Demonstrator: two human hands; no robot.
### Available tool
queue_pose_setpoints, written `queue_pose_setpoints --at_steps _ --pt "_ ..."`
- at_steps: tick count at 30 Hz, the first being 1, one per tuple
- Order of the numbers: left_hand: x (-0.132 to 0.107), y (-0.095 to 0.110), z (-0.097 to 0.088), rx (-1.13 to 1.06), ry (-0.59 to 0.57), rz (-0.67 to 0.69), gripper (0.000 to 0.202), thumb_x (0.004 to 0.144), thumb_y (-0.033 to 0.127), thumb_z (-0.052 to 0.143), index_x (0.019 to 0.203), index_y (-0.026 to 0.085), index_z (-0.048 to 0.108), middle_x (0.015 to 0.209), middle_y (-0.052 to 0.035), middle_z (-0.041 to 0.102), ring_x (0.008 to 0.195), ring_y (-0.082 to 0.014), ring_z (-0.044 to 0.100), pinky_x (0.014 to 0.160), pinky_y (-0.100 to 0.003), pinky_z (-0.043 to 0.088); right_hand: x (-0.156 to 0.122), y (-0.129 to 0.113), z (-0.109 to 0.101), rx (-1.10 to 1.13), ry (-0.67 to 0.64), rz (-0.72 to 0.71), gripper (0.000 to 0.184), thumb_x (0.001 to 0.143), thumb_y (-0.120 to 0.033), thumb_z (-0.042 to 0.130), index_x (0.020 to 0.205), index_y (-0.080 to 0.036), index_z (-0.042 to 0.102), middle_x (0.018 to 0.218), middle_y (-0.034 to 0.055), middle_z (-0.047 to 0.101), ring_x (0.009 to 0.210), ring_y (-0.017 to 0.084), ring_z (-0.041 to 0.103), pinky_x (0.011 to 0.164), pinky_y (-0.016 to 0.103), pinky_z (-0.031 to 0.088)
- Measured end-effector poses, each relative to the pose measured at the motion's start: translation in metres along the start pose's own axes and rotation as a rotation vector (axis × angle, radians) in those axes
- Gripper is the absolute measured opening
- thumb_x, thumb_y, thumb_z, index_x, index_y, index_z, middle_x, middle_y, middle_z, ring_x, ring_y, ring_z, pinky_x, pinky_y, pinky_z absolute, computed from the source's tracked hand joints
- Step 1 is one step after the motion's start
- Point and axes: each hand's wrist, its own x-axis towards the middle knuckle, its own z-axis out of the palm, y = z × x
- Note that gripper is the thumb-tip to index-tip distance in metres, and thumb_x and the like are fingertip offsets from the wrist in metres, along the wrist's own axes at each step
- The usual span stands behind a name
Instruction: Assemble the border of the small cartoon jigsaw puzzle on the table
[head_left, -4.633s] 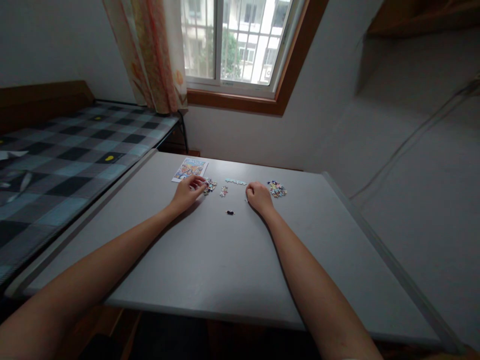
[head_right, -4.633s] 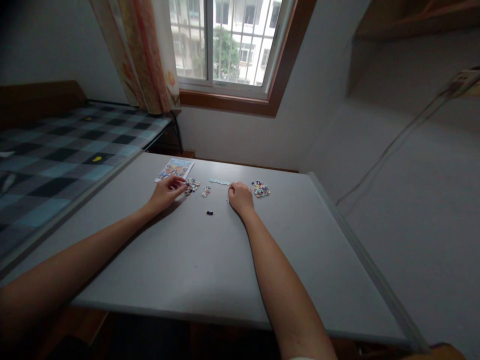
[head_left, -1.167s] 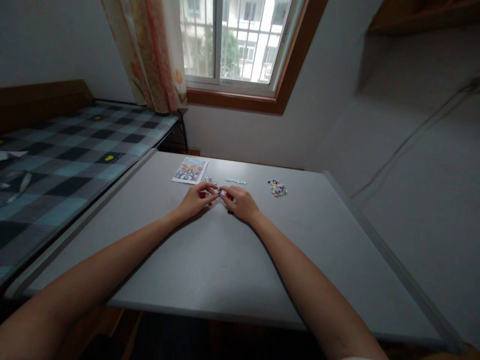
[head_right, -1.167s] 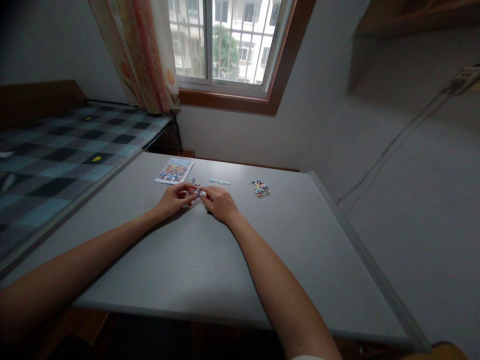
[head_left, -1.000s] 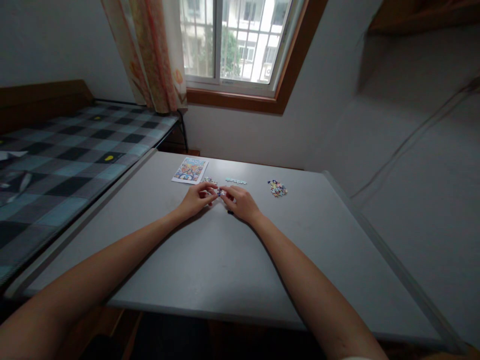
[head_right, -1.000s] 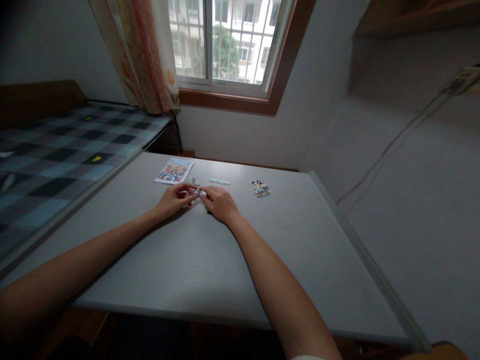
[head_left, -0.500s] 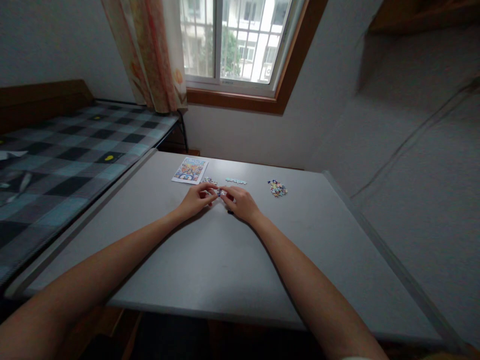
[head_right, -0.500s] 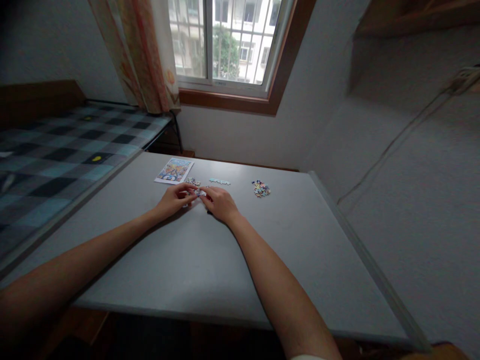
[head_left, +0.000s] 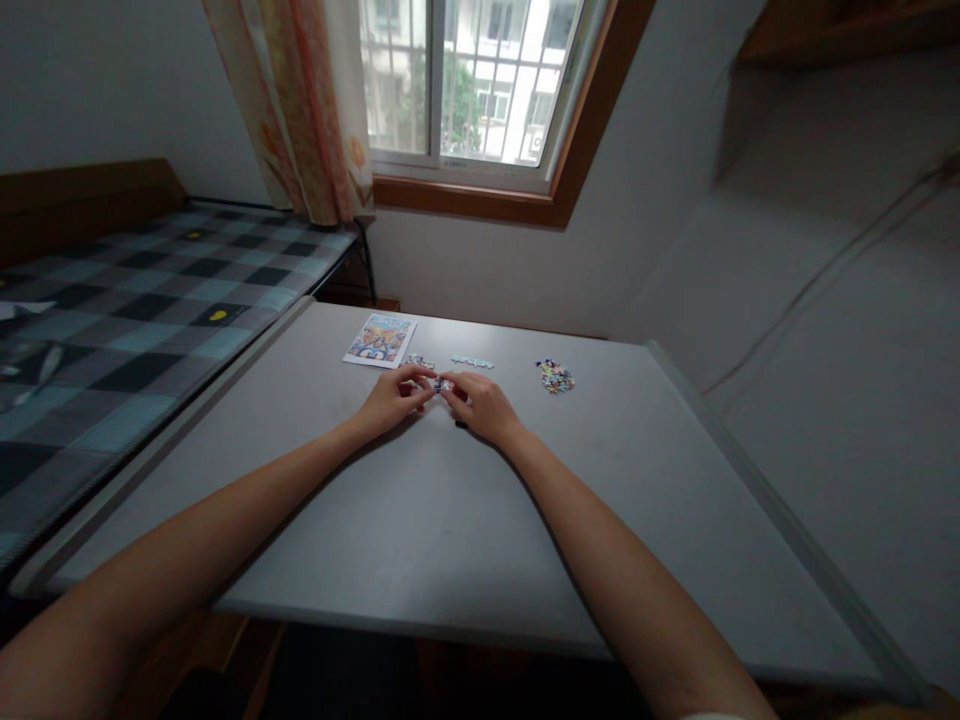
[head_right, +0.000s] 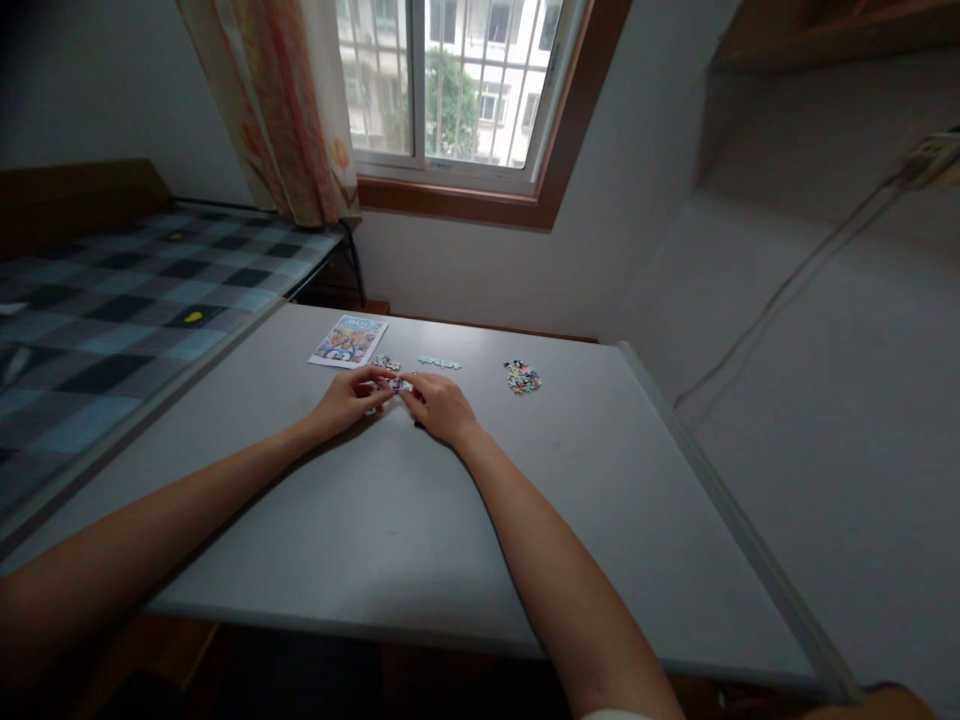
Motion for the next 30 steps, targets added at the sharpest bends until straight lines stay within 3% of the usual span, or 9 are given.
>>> queue_pose_setpoints --at_steps 30 --pt "-0.0004 0.0001 0.0009 0.004 -0.005 0.013 0.033 0.072 0.035 0.072 0.097 0.015 0.064 0.076 0.0001 0.063 0.053 -0.0089 0.060 0.050 -0.020 0.049 -0.0002 -0.0014 -0.0006 0.001 -0.006 0.020 0.026 0.092 -0.027 0.055 0.113 -0.017 0.066 0.086 0.0064 0.069 0.075 0.016 0.059 0.079 0.031 0.047"
